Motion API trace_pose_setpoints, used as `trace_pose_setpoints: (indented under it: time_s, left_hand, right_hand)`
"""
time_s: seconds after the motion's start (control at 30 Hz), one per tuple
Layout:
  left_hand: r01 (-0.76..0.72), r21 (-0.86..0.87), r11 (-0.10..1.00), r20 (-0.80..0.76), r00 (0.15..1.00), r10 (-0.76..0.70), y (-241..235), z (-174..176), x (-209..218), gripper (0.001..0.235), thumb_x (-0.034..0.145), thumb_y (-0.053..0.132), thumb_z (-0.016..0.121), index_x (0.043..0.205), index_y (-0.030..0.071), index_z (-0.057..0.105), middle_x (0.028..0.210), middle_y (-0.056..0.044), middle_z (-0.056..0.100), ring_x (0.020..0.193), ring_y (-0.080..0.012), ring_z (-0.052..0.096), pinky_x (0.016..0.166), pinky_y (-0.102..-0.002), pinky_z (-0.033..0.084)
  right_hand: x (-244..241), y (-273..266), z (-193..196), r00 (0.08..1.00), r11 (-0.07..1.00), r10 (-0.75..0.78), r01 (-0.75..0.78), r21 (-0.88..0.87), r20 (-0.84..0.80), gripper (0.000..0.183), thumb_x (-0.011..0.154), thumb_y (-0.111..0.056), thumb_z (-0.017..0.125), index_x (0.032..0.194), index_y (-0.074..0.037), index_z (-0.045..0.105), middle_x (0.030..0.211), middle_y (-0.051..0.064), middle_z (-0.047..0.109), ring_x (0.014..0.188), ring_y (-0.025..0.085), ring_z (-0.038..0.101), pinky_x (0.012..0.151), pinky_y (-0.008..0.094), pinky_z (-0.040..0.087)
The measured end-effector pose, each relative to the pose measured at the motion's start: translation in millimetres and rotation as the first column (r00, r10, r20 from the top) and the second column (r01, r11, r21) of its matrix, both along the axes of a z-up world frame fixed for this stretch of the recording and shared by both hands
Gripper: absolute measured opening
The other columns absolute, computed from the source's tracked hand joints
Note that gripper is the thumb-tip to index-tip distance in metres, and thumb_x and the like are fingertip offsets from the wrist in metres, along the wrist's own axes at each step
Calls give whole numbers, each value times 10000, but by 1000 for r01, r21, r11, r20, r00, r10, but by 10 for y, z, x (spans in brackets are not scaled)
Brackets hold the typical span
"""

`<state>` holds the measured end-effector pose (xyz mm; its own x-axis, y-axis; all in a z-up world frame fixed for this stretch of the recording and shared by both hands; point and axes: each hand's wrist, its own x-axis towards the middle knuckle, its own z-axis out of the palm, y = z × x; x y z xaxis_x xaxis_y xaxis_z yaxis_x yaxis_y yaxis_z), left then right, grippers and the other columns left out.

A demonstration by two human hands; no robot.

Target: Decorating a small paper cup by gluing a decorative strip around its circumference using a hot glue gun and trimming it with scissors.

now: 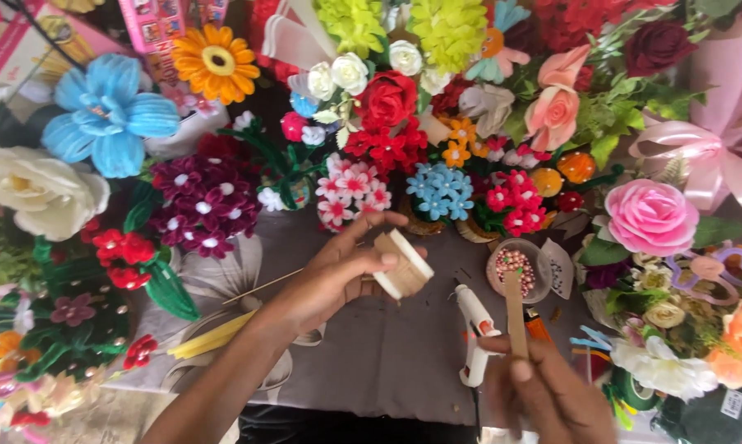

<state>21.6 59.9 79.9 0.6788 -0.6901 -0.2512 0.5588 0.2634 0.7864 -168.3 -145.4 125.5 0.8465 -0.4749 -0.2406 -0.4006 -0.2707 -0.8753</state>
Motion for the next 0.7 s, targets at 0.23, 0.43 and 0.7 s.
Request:
trace_pose_setpoints:
  time_s: [0.23, 0.43, 0.7]
  left_hand:
    - [-43, -64, 997, 66, 997, 48, -349, 54, 154, 559, 877, 177, 662, 1429, 149, 580, 1243, -101, 634, 1085, -241, 679, 821, -319, 587]
    - [-122, -238, 964, 79, 986, 144, -478, -140, 256, 528, 932, 212, 629, 1446, 156, 522, 1303, -158, 599, 1107, -301, 641, 848, -417, 629]
    - [-183, -344, 921, 74, 972, 221, -480, -460, 274, 429, 971, 152, 576, 1392, 121, 503, 1325, -189, 540, 1118, -373, 639, 904, -478, 630]
  right_hand:
    - [535, -419, 507, 939, 905, 313, -250, -345, 141, 322, 1018, -82, 480, 1326, -12, 542, 627, 138, 525, 487, 224, 469, 506, 371, 382]
    - [1075, -351, 491, 793, 758, 601, -523, -390, 104, 266, 1046, -249, 489, 1027, -125, 723, 683, -9, 711, 534, 102, 570, 509, 273, 435]
    - [1383, -362, 140, 799, 789, 584, -517, -332, 144, 193, 1023, -258, 587, 1047, -135, 734, 565, 2, 487, 487, 112, 375, 498, 327, 322]
